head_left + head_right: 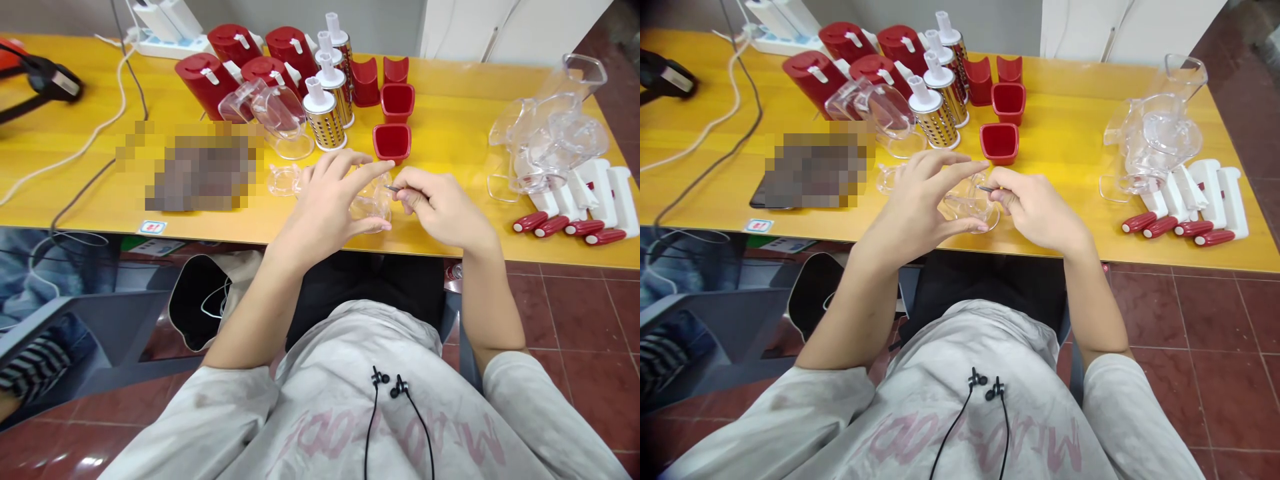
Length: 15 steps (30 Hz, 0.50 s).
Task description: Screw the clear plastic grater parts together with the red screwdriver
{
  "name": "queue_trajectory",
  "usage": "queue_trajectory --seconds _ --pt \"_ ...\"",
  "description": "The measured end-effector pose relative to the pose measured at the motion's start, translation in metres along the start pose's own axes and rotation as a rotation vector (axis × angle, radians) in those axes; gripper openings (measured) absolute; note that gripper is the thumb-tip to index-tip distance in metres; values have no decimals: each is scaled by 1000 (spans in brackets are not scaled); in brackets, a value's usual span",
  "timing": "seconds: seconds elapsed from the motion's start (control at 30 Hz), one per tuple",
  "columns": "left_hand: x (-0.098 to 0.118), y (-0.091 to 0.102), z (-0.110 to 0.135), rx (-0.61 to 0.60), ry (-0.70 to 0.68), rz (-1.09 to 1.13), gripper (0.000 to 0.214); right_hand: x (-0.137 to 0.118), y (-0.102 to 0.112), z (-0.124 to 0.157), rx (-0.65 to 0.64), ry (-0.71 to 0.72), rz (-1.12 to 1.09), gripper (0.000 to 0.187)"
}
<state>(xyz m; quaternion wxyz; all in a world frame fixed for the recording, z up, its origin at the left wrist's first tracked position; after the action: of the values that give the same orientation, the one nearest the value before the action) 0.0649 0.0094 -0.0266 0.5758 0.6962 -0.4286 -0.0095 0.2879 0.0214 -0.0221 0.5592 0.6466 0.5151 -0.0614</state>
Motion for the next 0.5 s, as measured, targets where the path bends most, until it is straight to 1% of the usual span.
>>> queue_trajectory --seconds 0.2,0.33,0.4,0.47,0.5 --pt "4 -1 -3 0 25 -13 91 5 10 3 27 -16 -19 15" --pt "10 -1 -3 14 54 -28 89 14 4 1 -2 -30 -44 19" --pt "12 -1 -2 23 73 -29 88 20 1 -1 34 -63 -35 21" --pt "13 -3 -3 36 86 -25 87 27 -2 -3 107 -90 -32 30" --pt "12 -4 -4 45 91 -21 86 30 -4 -4 128 -87 -29 41"
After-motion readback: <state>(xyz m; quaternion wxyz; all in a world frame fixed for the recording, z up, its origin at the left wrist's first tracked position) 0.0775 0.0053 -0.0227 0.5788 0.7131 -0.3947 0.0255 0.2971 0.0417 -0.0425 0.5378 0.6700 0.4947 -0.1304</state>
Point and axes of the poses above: each hand's wrist, its own z-axis away from the middle knuckle, its own y-axis out of the back of the hand, x = y × z, the point moved 5 cm from there along -z, towards the middle knuckle, and after that the axes turned 9 degrees about z, right-handed, at the moved point
